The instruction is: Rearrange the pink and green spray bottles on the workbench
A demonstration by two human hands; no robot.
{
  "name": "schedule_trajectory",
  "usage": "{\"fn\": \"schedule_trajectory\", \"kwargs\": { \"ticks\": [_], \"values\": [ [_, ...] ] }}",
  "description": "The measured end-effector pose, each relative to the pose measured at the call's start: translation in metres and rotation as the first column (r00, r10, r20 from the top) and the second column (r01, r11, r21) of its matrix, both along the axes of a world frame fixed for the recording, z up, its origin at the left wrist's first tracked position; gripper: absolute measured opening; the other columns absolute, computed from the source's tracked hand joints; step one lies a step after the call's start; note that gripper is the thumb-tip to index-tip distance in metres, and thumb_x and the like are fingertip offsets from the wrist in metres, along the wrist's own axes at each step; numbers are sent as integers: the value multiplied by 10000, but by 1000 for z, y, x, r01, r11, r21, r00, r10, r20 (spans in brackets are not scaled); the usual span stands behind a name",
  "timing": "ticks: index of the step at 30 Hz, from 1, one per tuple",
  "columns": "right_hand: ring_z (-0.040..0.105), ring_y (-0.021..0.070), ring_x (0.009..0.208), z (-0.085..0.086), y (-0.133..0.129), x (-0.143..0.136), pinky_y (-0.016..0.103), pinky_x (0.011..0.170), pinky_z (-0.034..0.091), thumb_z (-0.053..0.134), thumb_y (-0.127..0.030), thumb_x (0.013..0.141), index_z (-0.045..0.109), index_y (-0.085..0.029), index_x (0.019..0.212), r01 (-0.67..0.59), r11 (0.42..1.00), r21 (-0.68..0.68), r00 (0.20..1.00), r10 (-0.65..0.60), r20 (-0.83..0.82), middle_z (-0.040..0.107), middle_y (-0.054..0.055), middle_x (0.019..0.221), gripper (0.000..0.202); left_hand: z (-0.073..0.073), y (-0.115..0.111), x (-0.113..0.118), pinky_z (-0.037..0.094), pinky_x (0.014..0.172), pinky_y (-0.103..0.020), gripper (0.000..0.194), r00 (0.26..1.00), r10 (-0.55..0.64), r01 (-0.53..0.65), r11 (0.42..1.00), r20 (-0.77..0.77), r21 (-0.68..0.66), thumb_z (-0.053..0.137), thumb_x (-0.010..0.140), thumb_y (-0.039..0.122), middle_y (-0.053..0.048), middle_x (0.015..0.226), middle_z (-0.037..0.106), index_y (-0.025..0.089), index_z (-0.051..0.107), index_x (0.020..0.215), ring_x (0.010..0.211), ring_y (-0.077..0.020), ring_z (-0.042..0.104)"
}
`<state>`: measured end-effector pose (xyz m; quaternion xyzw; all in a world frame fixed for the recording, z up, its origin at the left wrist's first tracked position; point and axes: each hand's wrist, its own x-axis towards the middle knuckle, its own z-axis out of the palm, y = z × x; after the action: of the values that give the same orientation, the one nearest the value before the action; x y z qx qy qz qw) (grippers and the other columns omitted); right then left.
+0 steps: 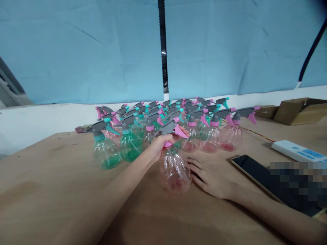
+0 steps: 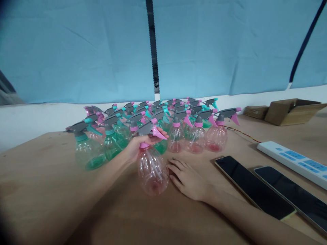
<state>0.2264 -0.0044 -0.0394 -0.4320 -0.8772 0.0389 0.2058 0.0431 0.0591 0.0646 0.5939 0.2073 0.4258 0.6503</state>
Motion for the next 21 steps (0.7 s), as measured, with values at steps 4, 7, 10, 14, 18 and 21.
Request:
{"fn": "schedule_trajectory", "kwargs": {
  "ticks": [4, 7, 10, 14, 18, 21],
  "values": [
    [374, 226, 1248, -1, 1, 1, 441, 1027, 327, 336, -311, 924, 416, -213, 1319, -16, 1000, -5, 1000, 16, -17, 451, 88, 1339, 415, 1, -2, 1, 333, 990, -426, 383, 1000, 15, -15, 1000, -19, 1, 460, 526, 119, -66, 864, 682, 133, 676, 842, 1002, -262, 575],
    [370, 225, 1252, -2, 1, 1, 444, 1030, 322, 338, -315, 925, 422, -212, 1314, -14, 1000, -6, 1000, 14, -20, 450, 89, 1340, 411, 1, -2, 1, 330, 995, -413, 385, 1000, 5, -5, 1000, -18, 1, 463, 525, 113, -70, 843, 680, 125, 673, 847, 979, -251, 587],
    [368, 224, 1254, -1, 1, 1, 440, 1034, 317, 337, -317, 926, 430, -199, 1306, -7, 1000, -10, 1000, 6, -6, 450, 94, 1339, 409, 2, -1, 1, 337, 992, -408, 384, 1000, 16, -16, 1000, -12, -12, 466, 520, 105, -61, 808, 676, 126, 670, 845, 946, -243, 601],
    [362, 223, 1258, 0, 1, 1, 438, 1040, 308, 335, -306, 924, 432, -195, 1305, -9, 1000, -18, 1000, 9, 20, 442, 93, 1345, 409, 3, -2, 1, 376, 958, -402, 327, 999, 37, -37, 999, -34, -3, 466, 499, 113, -53, 782, 665, 131, 667, 756, 884, -247, 617],
    [356, 223, 1261, 0, 2, 2, 440, 1042, 303, 323, -325, 928, 427, -201, 1311, -16, 1000, -17, 1000, 16, 22, 436, 88, 1351, 416, 2, -3, 2, 442, 865, -400, 254, 996, 85, -86, 996, -26, -11, 481, 490, 105, -25, 669, 626, 148, 642, 682, 789, -237, 623],
    [359, 227, 1260, -1, 2, 2, 445, 1041, 303, 326, -336, 927, 416, -208, 1320, -16, 1000, -8, 1000, 16, -4, 440, 85, 1350, 423, 1, -4, 2, 456, 837, -412, 224, 997, 78, -79, 996, -21, -32, 495, 495, 106, -20, 633, 607, 150, 630, 668, 788, -241, 618]
  ]
}}
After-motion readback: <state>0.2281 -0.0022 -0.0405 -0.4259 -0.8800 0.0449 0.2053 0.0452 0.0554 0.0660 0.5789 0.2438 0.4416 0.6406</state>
